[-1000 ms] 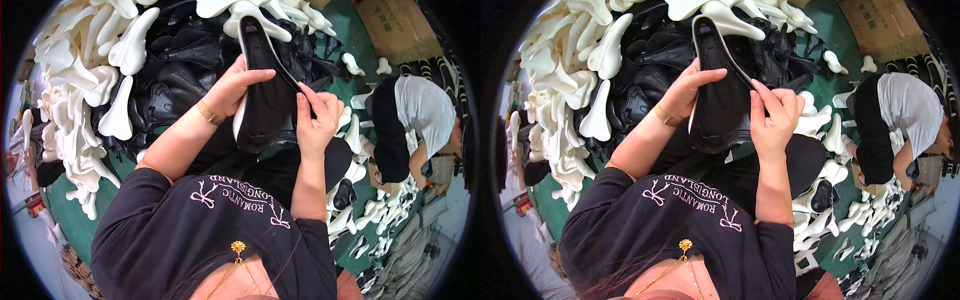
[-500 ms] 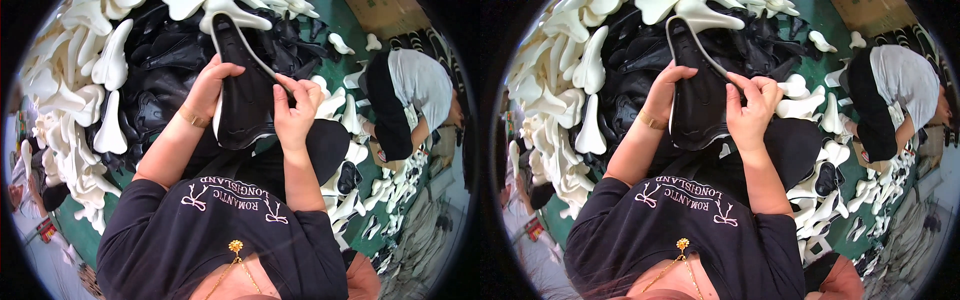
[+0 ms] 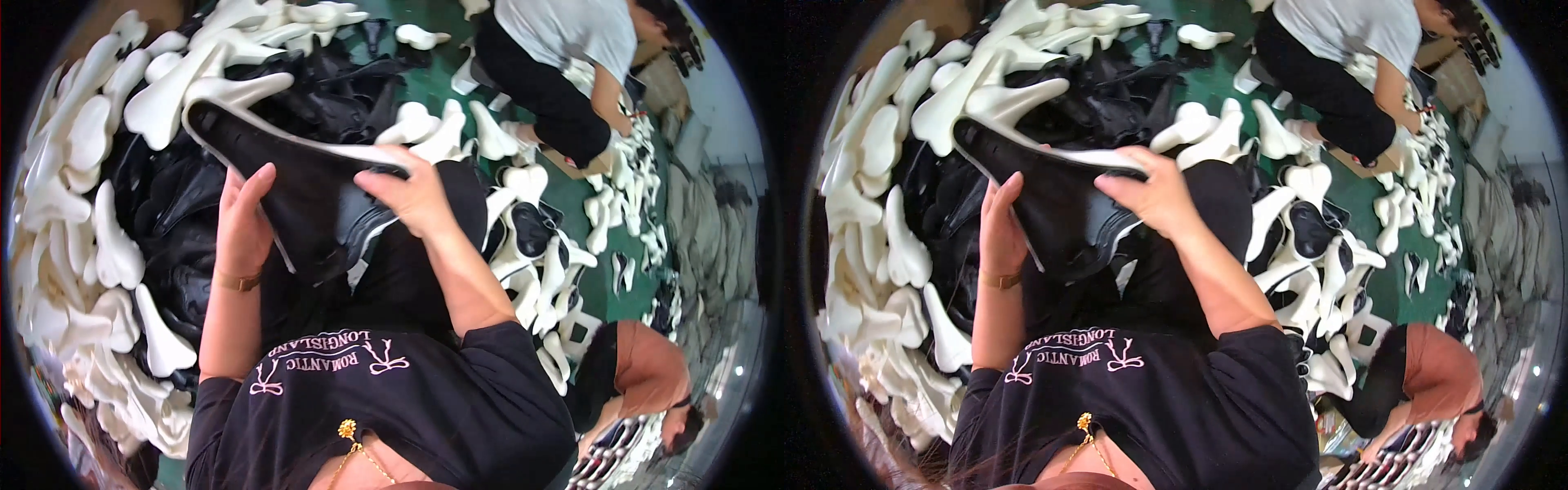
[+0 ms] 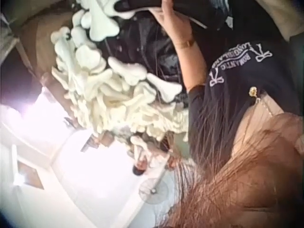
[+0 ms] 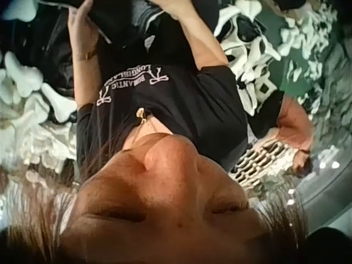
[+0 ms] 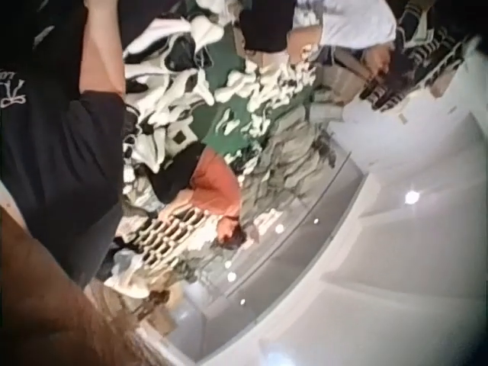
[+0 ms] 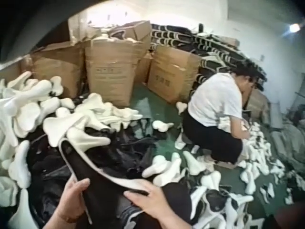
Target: Fitting white foam cushions into black plastic bicycle seat shells in a manufacturing facility.
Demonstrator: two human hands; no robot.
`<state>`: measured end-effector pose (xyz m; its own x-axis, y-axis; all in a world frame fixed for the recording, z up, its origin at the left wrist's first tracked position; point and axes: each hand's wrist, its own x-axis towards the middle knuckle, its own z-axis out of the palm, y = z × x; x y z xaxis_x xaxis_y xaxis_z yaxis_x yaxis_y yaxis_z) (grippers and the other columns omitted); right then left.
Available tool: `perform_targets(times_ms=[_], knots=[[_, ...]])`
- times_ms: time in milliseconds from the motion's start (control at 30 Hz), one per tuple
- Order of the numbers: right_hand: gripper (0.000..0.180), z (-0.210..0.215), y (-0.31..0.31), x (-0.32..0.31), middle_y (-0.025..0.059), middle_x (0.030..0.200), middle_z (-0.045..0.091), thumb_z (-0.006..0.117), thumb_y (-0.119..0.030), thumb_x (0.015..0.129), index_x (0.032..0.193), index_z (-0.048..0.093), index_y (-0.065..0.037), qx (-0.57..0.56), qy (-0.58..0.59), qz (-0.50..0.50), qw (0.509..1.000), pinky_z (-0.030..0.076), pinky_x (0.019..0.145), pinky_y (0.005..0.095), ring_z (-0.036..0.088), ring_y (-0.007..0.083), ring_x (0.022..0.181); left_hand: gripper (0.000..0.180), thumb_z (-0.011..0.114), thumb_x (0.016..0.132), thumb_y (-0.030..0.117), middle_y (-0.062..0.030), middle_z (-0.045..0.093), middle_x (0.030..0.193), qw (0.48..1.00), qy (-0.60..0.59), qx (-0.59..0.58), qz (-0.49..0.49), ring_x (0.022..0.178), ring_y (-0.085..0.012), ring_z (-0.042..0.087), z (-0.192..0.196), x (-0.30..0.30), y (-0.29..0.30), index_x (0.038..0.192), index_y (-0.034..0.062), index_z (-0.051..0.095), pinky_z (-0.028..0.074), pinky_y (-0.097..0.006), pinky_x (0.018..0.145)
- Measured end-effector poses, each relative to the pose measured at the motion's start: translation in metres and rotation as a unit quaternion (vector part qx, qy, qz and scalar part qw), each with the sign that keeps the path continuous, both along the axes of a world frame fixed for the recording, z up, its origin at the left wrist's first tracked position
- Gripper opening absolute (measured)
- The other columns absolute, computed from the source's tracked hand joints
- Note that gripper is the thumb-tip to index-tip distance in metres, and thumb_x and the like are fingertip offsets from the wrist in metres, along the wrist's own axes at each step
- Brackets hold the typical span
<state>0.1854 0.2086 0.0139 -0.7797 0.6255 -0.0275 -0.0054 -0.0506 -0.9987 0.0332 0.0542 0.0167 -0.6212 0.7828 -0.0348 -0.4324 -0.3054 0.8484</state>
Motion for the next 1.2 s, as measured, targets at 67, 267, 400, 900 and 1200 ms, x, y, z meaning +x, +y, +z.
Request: perform_targets(times_ms=[67, 267, 400, 900, 1200], knots=[[0.038, 0.016, 0.032, 0.027, 0.0018, 0.091, 0.066, 0.078, -0.018, 0.075, 0.106, 0.066, -0.001, 0.022, -0.086, -0.128, 0.988, 0.048, 0.077, 0.0248, 0.06, 0.0099, 0.083, 0.05, 0.048, 0.096, 0.018, -0.0187, 0.048, 0.134, 1.0, 0.01, -0.012, -0.004, 0.118, -0.0287, 0.053, 0.0, -0.004, 0.004, 0.14, 0.0006, 0.032, 0.045, -0.041, 0.098], [0.06, -0.046, 0.157, 0.157, 0.0119, 0.103, 0.064, 0.07, -0.045, 0.082, 0.119, 0.055, -0.001, -0.133, -0.117, -0.393, 0.902, 0.056, 0.068, 0.0449, 0.064, 0.0263, 0.089, 0.035, 0.049, 0.096, 0.015, -0.0142, 0.06, 0.115, 0.994, -0.09, -0.036, 0.042, 0.107, -0.0239, 0.059, -0.021, -0.05, -0.005, 0.128, 0.0018, 0.048, 0.05, -0.039, 0.09], [0.063, -0.143, 0.213, 0.236, 0.0166, 0.115, 0.06, 0.067, -0.047, 0.083, 0.121, 0.052, 0.001, -0.171, -0.212, -0.491, 0.827, 0.053, 0.075, 0.0517, 0.061, 0.032, 0.1, 0.032, 0.05, 0.096, 0.015, -0.012, 0.062, 0.111, 0.993, -0.09, -0.057, 0.051, 0.102, -0.0221, 0.061, -0.034, -0.07, -0.012, 0.125, 0.0021, 0.05, 0.051, -0.039, 0.088], [0.06, -0.203, 0.35, -0.101, 0.0231, 0.116, 0.057, 0.067, -0.018, 0.075, 0.131, 0.048, -0.009, 0.381, -0.414, -0.066, 0.824, 0.045, 0.094, 0.0446, 0.055, 0.0387, 0.109, 0.022, 0.053, 0.096, 0.013, -0.0052, 0.063, 0.101, 0.965, -0.054, -0.239, 0.091, 0.092, -0.0141, 0.061, -0.092, -0.134, 0.031, 0.116, 0.0069, 0.055, 0.051, -0.031, 0.082], [0.108, -0.319, 0.494, -0.187, 0.0285, 0.135, 0.046, 0.077, -0.058, 0.065, 0.137, 0.034, 0.011, 0.057, -0.324, -0.357, 0.874, 0.036, 0.105, 0.0395, 0.047, 0.0362, 0.125, 0.022, 0.057, 0.093, 0.011, -0.0061, 0.061, 0.1, 0.896, -0.091, -0.403, 0.164, 0.088, -0.0138, 0.062, -0.141, -0.151, 0.048, 0.114, 0.0058, 0.054, 0.053, -0.027, 0.075]])
